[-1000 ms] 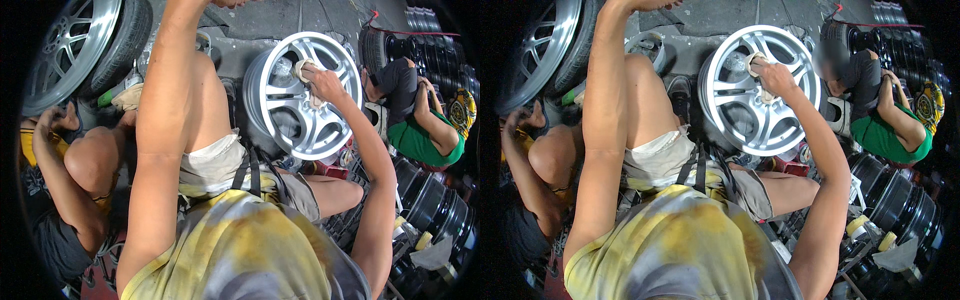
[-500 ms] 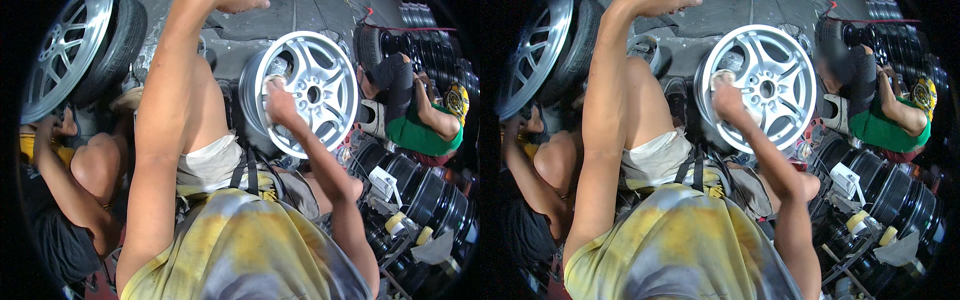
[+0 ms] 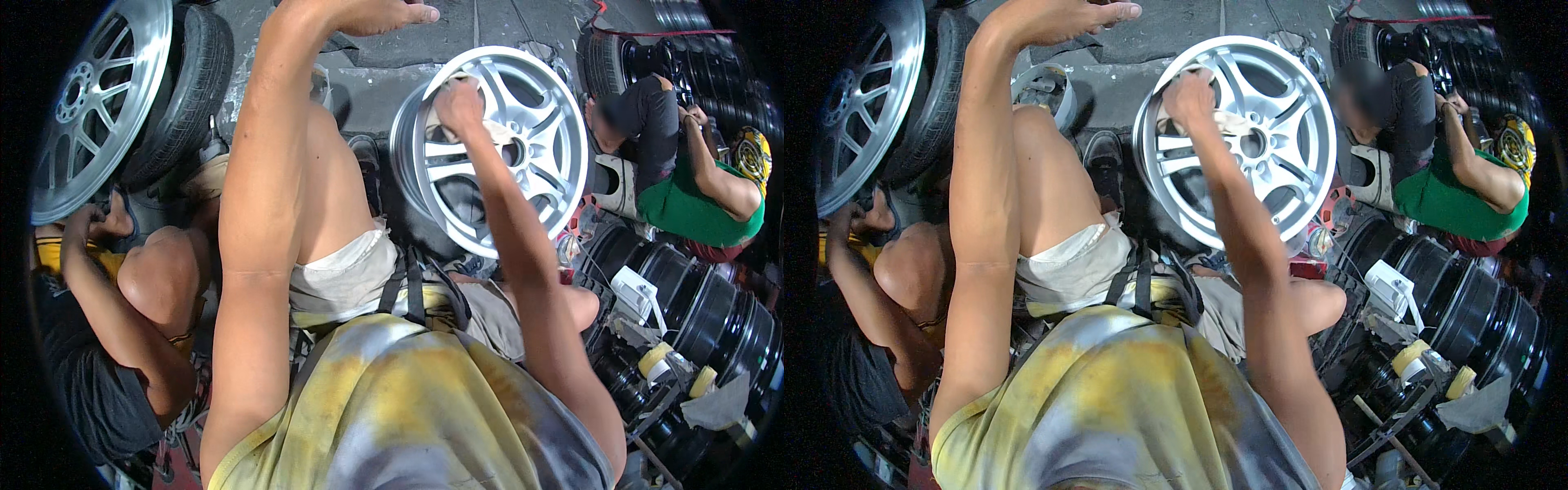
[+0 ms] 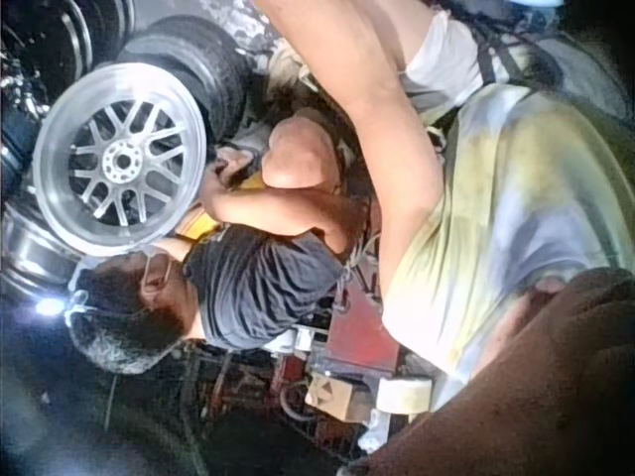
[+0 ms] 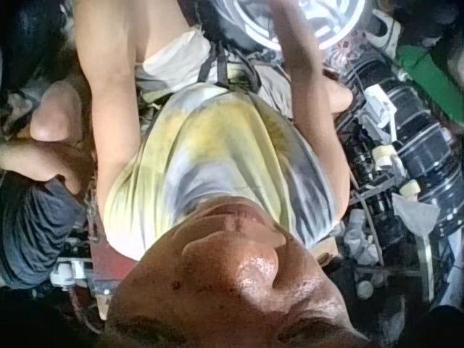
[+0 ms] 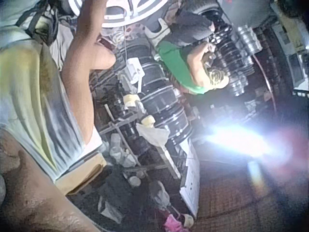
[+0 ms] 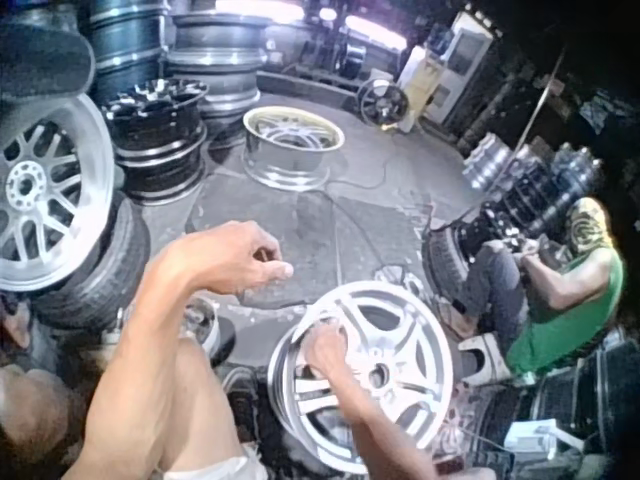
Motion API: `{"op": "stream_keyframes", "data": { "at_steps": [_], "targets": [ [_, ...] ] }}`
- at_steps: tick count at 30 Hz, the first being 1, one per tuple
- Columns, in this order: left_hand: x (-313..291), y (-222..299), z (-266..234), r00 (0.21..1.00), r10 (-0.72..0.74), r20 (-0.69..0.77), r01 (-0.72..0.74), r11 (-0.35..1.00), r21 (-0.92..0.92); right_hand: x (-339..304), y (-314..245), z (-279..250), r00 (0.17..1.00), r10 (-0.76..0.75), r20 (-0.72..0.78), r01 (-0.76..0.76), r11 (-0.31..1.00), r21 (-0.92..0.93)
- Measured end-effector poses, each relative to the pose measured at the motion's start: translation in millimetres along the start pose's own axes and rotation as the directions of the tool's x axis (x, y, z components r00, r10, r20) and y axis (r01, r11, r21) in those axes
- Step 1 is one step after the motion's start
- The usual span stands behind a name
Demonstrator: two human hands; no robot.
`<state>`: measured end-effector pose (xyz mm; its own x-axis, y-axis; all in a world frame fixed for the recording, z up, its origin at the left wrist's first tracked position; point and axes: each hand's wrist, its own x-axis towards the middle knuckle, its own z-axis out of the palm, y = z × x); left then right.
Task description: The person sits on the floor and wipes a silver car rim with a cloth. They rotate the rim to clean different sections, including the spokes and the outer edge, while another person works on a tire in the background.
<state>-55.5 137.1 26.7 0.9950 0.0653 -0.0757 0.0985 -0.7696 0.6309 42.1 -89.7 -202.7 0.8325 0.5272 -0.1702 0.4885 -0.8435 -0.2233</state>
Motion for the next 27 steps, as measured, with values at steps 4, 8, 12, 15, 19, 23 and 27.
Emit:
{"op": "stream_keyframes", "data": {
  "at_steps": [4, 8, 12, 15, 19, 23, 27],
  "targets": [
    [-3, 15, -17, 0.995, -0.045, 0.085, 0.048, 0.999, -0.025, -52, -1, -10, 0.899, -0.191, 0.394, 0.069, 0.95, 0.304],
    [15, 16, 4, 0.997, 0.038, 0.071, -0.038, 0.999, -0.005, -88, 6, -34, 0.907, -0.298, 0.297, 0.227, 0.941, 0.251],
    [19, 14, 12, 0.995, 0.097, 0.037, -0.098, 0.995, 0.03, -114, 45, -71, 0.866, -0.288, 0.409, -0.114, 0.683, 0.722],
    [6, 22, -6, 0.991, -0.049, 0.126, 0.048, 0.999, 0.01, -135, 84, -96, 0.941, -0.327, 0.084, 0.256, 0.854, 0.453],
    [5, 31, -11, 0.973, -0.131, 0.19, 0.129, 0.991, 0.023, -160, 71, -95, 0.967, -0.216, 0.133, 0.194, 0.967, 0.164],
    [26, 13, 18, 0.993, 0.086, 0.085, -0.09, 0.995, 0.049, -159, 29, -28, 0.977, -0.203, 0.062, 0.201, 0.979, 0.043],
    [31, 20, 18, 0.991, 0.03, 0.128, -0.043, 0.993, 0.106, -161, -13, -12, 0.974, -0.225, 0.032, 0.223, 0.973, 0.064]
  ]
}}
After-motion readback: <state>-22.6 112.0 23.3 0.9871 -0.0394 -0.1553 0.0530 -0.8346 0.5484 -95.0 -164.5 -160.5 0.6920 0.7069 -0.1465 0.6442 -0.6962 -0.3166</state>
